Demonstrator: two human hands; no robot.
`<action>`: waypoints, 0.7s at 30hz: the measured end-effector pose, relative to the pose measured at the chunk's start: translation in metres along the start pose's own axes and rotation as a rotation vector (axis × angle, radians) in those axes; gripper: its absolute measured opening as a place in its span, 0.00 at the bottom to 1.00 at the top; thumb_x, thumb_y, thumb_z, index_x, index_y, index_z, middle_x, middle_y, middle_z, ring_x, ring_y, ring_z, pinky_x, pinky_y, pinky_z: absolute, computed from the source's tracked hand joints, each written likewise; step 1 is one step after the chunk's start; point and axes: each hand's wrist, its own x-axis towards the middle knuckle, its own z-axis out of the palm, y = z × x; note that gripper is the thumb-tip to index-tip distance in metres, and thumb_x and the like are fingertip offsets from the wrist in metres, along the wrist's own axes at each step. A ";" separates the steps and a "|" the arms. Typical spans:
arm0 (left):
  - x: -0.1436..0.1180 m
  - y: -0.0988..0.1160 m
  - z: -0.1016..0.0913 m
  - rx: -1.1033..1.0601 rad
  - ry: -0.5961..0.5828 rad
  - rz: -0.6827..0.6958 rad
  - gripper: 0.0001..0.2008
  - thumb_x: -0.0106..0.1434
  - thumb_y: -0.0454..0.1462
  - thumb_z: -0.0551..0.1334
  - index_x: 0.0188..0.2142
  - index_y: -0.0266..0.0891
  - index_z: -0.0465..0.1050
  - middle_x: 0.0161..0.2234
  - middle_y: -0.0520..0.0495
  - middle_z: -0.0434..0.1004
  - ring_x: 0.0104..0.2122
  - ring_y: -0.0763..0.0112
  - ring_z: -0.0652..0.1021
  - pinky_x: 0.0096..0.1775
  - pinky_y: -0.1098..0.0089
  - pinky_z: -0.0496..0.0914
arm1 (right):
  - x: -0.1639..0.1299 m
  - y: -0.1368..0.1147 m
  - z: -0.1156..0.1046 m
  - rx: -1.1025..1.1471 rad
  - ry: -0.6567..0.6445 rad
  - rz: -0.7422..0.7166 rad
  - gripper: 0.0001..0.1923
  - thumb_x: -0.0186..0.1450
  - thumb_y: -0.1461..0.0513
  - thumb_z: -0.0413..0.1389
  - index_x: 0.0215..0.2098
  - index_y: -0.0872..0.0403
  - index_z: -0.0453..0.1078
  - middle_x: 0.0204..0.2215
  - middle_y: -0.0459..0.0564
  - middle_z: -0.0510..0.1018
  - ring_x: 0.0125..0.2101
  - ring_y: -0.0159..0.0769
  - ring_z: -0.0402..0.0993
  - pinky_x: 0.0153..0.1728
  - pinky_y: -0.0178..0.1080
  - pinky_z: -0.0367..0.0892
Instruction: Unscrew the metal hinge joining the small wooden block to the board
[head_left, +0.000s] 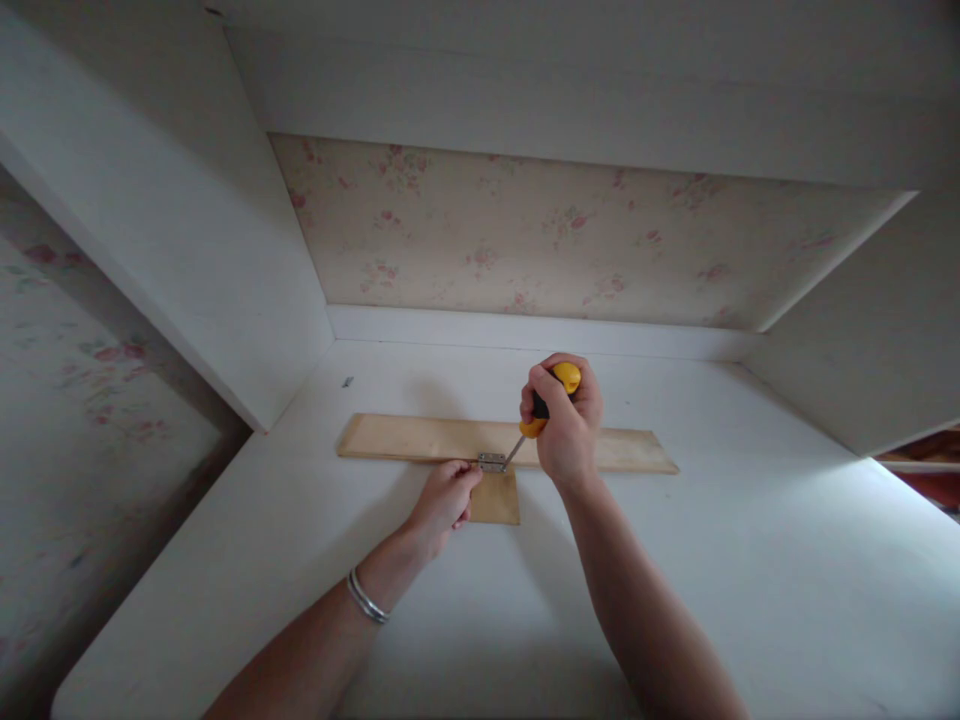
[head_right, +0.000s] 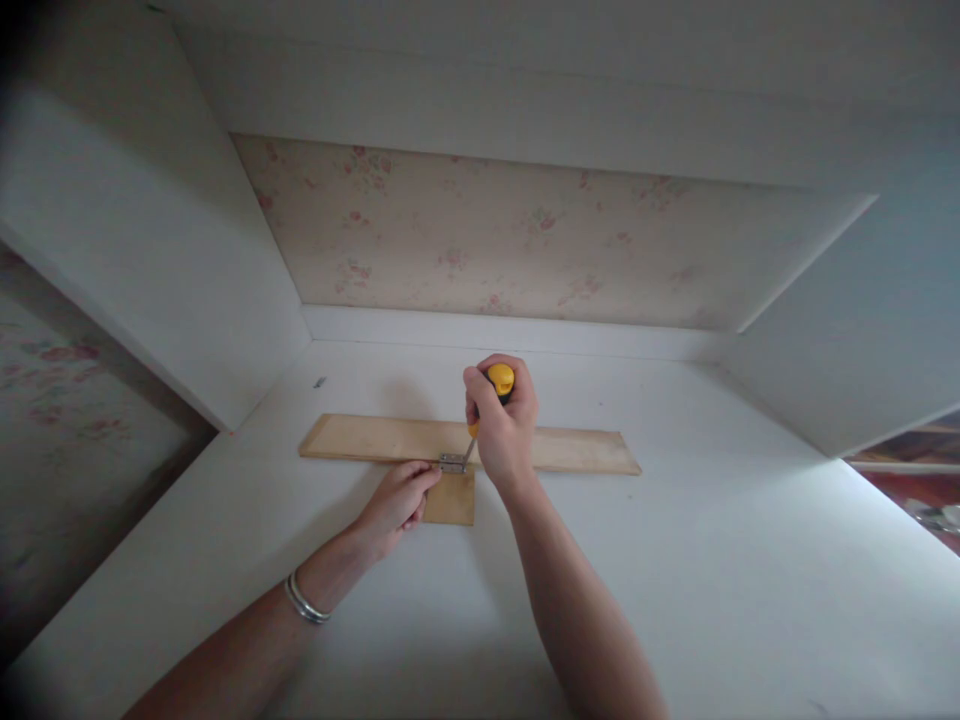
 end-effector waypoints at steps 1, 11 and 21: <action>-0.001 0.000 0.000 -0.002 -0.001 -0.004 0.09 0.56 0.43 0.59 0.29 0.38 0.65 0.14 0.60 0.55 0.10 0.82 0.56 0.14 0.75 0.43 | 0.000 0.000 0.000 0.005 0.011 -0.013 0.08 0.60 0.59 0.58 0.33 0.50 0.62 0.19 0.37 0.63 0.15 0.24 0.59 0.15 0.29 0.54; 0.000 -0.001 0.000 -0.005 -0.022 0.009 0.09 0.56 0.42 0.58 0.28 0.38 0.64 0.14 0.60 0.54 0.10 0.82 0.55 0.13 0.76 0.44 | -0.001 0.009 -0.001 -0.067 -0.027 0.029 0.08 0.60 0.59 0.57 0.33 0.50 0.61 0.19 0.37 0.63 0.15 0.25 0.60 0.15 0.30 0.54; -0.002 0.000 0.001 -0.004 -0.013 -0.004 0.07 0.57 0.40 0.57 0.29 0.38 0.64 0.12 0.61 0.53 0.10 0.81 0.55 0.13 0.76 0.45 | 0.001 0.008 -0.005 -0.092 -0.084 0.005 0.12 0.53 0.68 0.50 0.35 0.50 0.59 0.25 0.39 0.65 0.17 0.25 0.59 0.16 0.31 0.57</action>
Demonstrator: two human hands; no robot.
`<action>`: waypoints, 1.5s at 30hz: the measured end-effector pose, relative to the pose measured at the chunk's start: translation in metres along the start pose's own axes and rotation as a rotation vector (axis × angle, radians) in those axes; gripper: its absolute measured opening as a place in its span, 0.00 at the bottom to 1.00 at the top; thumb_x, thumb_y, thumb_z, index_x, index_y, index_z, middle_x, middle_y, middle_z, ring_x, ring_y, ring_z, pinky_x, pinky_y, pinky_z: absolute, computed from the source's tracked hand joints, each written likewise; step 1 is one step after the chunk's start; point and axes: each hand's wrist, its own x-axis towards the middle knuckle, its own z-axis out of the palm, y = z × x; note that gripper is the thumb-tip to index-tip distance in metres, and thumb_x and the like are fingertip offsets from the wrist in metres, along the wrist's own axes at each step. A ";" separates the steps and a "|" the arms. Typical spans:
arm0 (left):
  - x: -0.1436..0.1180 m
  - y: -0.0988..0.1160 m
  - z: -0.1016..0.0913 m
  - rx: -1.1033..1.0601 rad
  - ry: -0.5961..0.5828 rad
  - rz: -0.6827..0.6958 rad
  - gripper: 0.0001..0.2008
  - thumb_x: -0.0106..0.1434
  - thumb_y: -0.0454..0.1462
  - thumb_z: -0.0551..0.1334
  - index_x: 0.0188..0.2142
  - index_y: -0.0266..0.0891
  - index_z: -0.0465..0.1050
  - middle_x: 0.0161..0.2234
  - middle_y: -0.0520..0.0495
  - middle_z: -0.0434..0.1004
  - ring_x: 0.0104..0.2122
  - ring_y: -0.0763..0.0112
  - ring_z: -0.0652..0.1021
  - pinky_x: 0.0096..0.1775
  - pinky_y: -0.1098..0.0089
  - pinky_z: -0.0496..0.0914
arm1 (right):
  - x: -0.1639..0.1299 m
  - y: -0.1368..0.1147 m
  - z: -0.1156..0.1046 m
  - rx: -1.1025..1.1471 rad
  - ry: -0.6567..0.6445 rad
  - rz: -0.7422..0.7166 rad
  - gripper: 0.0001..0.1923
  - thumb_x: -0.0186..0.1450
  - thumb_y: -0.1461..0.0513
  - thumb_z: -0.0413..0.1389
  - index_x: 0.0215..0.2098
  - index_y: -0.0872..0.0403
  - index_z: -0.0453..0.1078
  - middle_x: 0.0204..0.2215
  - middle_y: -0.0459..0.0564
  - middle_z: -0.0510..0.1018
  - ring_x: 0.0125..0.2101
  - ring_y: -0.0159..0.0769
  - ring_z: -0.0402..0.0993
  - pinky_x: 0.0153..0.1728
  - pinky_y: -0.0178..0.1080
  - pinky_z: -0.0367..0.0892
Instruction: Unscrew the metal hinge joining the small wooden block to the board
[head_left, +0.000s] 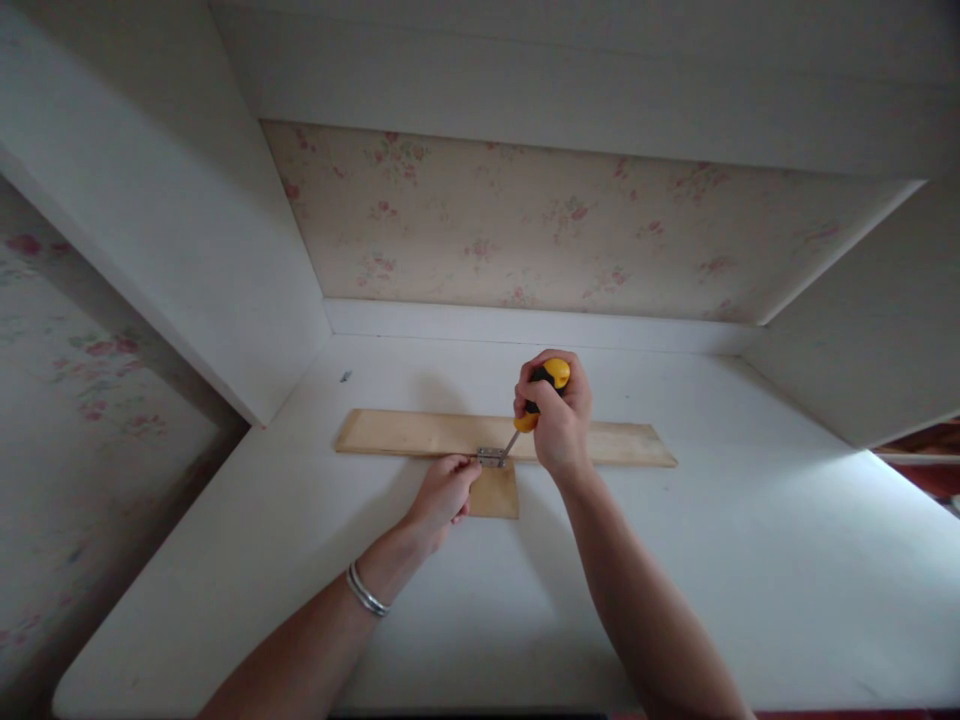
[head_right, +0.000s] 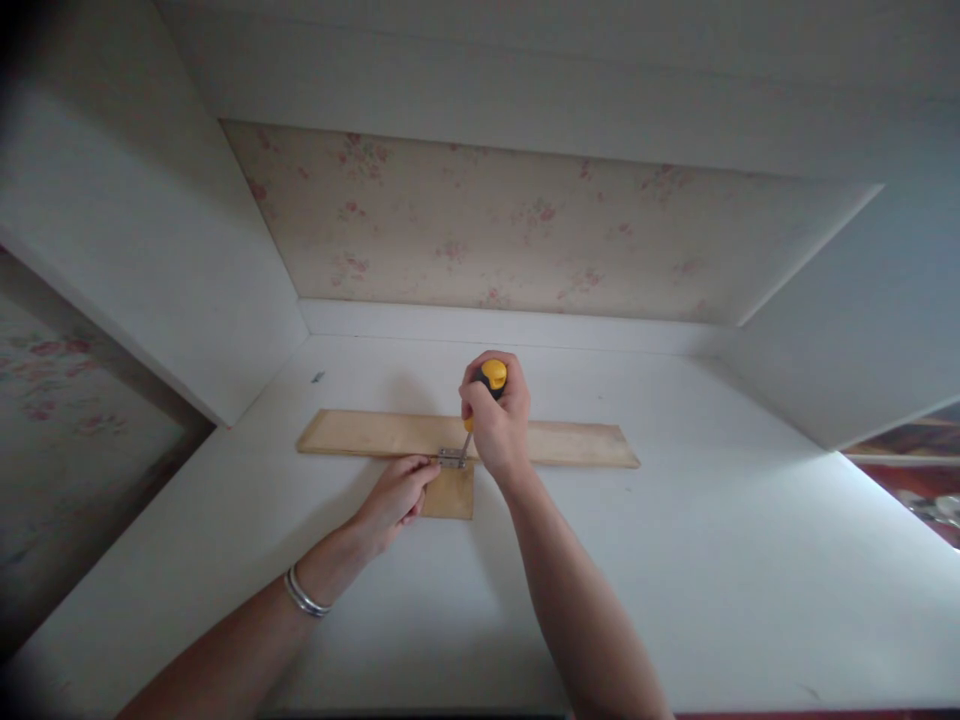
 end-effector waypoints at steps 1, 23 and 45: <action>0.000 0.001 0.000 -0.003 0.004 -0.006 0.07 0.57 0.40 0.57 0.29 0.38 0.64 0.12 0.61 0.53 0.10 0.81 0.55 0.13 0.76 0.45 | 0.001 0.001 -0.001 0.003 0.018 -0.002 0.12 0.53 0.68 0.50 0.35 0.49 0.59 0.25 0.39 0.65 0.17 0.25 0.59 0.16 0.31 0.56; -0.001 0.003 0.000 -0.023 0.001 -0.010 0.07 0.56 0.39 0.58 0.27 0.38 0.64 0.14 0.59 0.56 0.11 0.82 0.56 0.13 0.76 0.44 | 0.006 -0.013 -0.014 -0.486 -0.196 -0.066 0.33 0.58 0.54 0.60 0.59 0.46 0.56 0.37 0.46 0.74 0.35 0.34 0.71 0.39 0.40 0.68; -0.001 0.000 -0.001 -0.032 -0.004 0.008 0.07 0.56 0.39 0.58 0.28 0.38 0.64 0.14 0.60 0.56 0.11 0.82 0.57 0.14 0.76 0.44 | 0.000 -0.024 -0.010 -0.787 -0.151 -0.254 0.23 0.58 0.62 0.54 0.52 0.51 0.59 0.41 0.50 0.70 0.40 0.39 0.68 0.43 0.41 0.62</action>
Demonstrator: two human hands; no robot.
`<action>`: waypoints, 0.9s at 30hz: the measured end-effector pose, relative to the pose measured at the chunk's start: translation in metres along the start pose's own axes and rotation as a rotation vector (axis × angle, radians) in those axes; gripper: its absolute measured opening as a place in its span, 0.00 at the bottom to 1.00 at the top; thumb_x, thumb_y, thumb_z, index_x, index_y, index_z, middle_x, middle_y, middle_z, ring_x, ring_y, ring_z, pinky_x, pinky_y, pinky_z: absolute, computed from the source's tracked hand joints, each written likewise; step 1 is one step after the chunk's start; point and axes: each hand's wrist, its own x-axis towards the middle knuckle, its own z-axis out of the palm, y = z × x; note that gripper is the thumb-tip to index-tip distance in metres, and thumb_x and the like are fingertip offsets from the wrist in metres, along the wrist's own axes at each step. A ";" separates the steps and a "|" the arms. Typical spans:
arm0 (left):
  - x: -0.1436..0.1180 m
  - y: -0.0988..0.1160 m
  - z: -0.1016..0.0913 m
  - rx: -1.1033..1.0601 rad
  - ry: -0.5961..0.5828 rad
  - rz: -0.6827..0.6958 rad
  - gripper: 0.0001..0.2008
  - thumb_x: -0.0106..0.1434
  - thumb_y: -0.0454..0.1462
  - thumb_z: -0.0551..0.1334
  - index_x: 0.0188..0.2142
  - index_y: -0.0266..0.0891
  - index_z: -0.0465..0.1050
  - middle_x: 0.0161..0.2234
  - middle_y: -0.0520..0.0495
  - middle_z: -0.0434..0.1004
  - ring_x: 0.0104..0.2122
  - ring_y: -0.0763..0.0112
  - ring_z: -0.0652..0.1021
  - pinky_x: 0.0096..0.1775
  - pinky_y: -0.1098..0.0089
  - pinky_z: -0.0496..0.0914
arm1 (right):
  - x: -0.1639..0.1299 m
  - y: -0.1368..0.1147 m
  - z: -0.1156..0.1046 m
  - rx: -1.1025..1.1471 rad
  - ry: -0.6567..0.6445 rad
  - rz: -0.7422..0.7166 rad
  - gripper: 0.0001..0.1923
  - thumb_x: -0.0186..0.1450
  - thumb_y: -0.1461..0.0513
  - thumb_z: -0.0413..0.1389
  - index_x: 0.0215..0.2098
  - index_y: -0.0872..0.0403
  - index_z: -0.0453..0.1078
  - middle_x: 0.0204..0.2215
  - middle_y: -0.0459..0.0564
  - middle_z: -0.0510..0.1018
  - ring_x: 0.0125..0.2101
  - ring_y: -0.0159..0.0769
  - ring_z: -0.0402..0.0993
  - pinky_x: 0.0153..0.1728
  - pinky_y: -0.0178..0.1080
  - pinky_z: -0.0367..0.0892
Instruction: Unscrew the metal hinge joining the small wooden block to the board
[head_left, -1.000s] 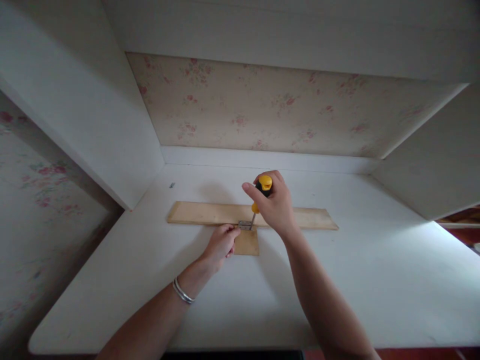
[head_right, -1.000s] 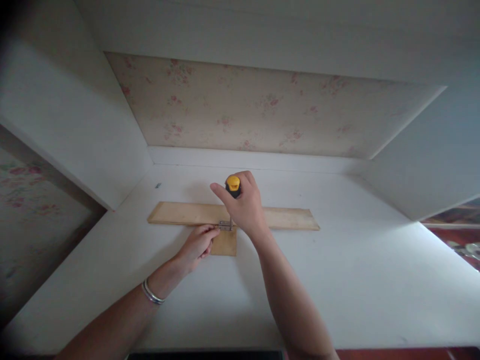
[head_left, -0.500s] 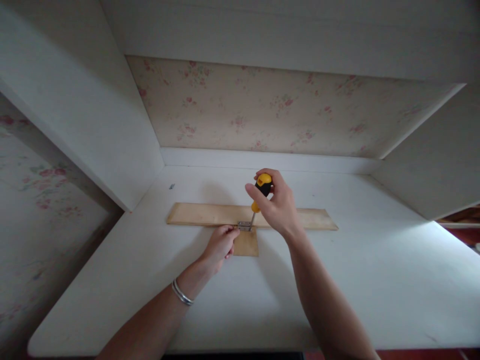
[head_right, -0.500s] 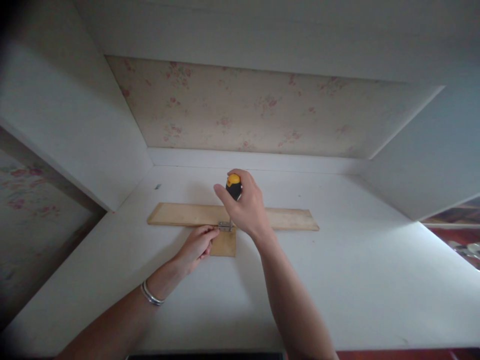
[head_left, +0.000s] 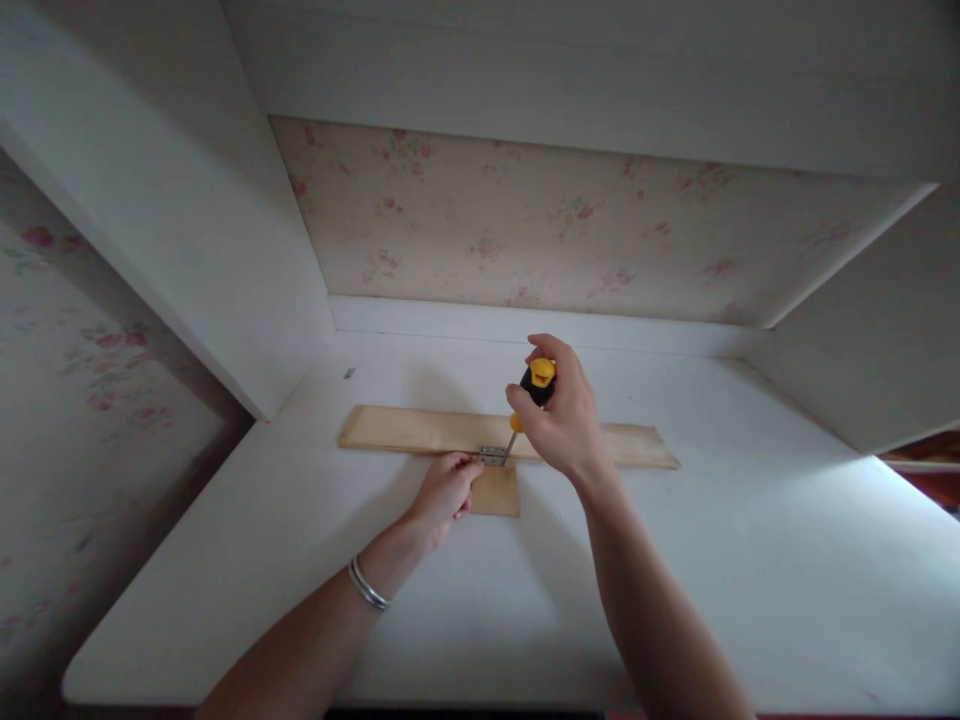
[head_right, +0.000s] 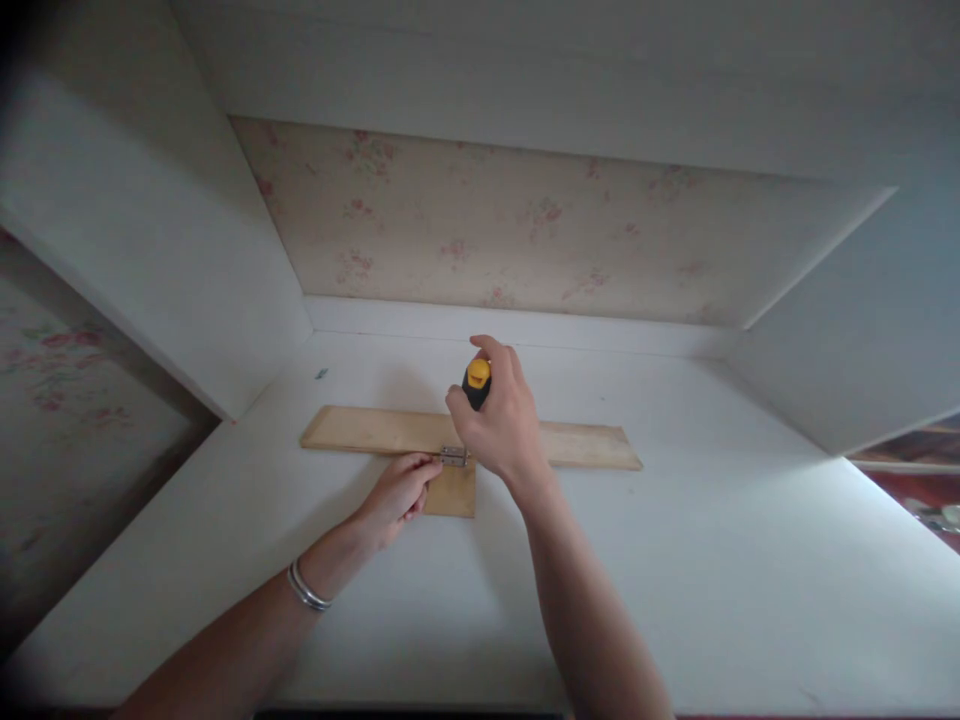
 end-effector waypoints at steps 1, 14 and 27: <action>-0.001 0.001 0.000 -0.007 0.000 0.000 0.07 0.56 0.40 0.58 0.28 0.38 0.64 0.14 0.60 0.56 0.11 0.82 0.57 0.14 0.76 0.45 | 0.000 -0.002 -0.001 -0.045 0.013 0.008 0.19 0.59 0.60 0.55 0.49 0.51 0.61 0.40 0.50 0.70 0.39 0.39 0.68 0.41 0.41 0.62; -0.006 -0.001 -0.006 -0.029 -0.007 0.038 0.05 0.54 0.37 0.58 0.25 0.38 0.64 0.13 0.59 0.56 0.11 0.80 0.58 0.15 0.76 0.46 | 0.068 -0.050 -0.056 -0.602 -0.977 0.151 0.17 0.59 0.50 0.53 0.42 0.49 0.68 0.26 0.49 0.77 0.24 0.37 0.72 0.25 0.36 0.58; -0.012 0.006 -0.009 -0.016 0.000 0.012 0.08 0.55 0.36 0.58 0.22 0.38 0.61 0.12 0.61 0.52 0.10 0.82 0.55 0.14 0.76 0.43 | 0.095 -0.072 -0.043 -0.590 -1.152 0.282 0.23 0.50 0.51 0.62 0.41 0.53 0.70 0.20 0.47 0.75 0.19 0.36 0.71 0.21 0.36 0.62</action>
